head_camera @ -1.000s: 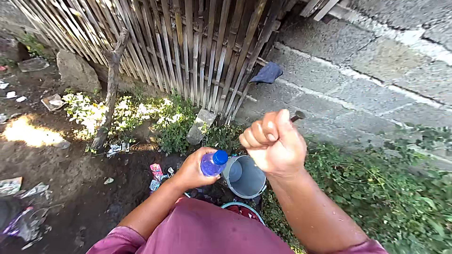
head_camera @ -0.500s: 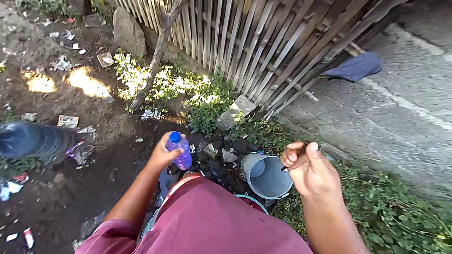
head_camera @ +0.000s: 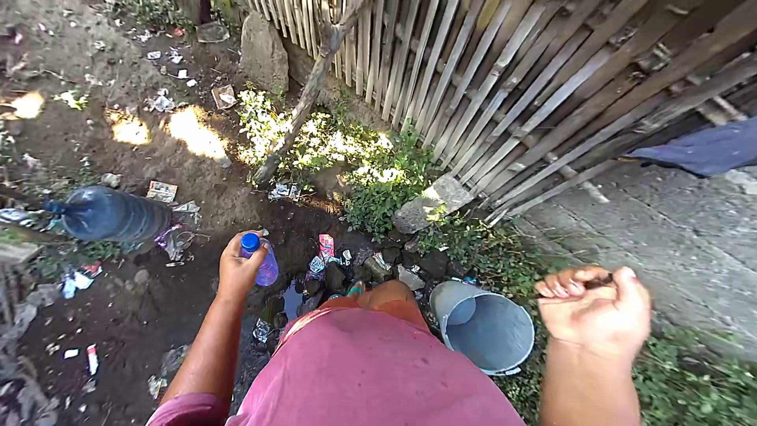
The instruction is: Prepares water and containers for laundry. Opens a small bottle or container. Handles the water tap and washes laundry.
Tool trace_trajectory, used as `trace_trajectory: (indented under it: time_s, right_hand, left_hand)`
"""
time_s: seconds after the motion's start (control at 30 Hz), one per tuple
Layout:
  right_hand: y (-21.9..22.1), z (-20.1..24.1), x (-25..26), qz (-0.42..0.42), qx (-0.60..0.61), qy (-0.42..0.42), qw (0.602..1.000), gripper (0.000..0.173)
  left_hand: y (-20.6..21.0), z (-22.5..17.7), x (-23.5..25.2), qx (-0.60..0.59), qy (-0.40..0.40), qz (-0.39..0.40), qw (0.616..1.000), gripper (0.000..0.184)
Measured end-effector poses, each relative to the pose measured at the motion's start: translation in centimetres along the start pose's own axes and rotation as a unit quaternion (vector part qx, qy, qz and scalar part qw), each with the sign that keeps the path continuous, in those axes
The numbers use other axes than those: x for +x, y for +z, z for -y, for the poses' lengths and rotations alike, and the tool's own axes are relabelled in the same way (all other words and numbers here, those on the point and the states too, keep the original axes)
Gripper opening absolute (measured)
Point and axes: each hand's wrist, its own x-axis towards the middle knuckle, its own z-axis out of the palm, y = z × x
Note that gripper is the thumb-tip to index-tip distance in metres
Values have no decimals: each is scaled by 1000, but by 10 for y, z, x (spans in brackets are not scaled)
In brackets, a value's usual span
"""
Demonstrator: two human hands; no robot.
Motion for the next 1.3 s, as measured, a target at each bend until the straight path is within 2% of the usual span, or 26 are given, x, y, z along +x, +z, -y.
trace_trajectory:
  time_s: [0.2, 0.37, 0.47, 0.6, 0.77, 0.9, 1.0, 1.1, 1.2, 1.3]
  right_hand:
    - [20, -30, 71, -53, 9, 47, 997, 74]
    - [75, -78, 157, 6, 3, 143, 990, 71]
    - [135, -111, 221, 37, 20, 193, 980, 71]
    - [248, -136, 274, 89, 1, 221, 971, 61]
    - [366, -139, 298, 188, -1, 229, 955, 56]
    - [428, -146, 300, 200, 12, 239, 950, 57]
    - [452, -157, 303, 190, 19, 248, 950, 57]
    - [459, -164, 303, 131, 20, 254, 958, 56]
    - [463, -159, 302, 1, 34, 238, 971, 54]
    - [458, -135, 288, -136, 76, 214, 964, 55]
  left_hand:
    - [34, 5, 48, -15, -1, -24, 1000, 31]
    - [65, 8, 123, 40, 1, -12, 999, 24]
    - [80, -2, 177, 40, -15, 6, 999, 20]
    - [78, -15, 240, -5, 5, -12, 1000, 16]
    - [59, -16, 280, -37, 42, -124, 991, 12]
    - [47, -34, 323, -35, 55, -130, 989, 12]
    - [47, -44, 371, -39, 58, -80, 994, 15]
    - [57, -43, 424, -36, 91, 33, 995, 15]
    - [81, -40, 487, -46, 142, 187, 971, 13]
    - [103, -47, 524, -59, 159, 340, 925, 13]
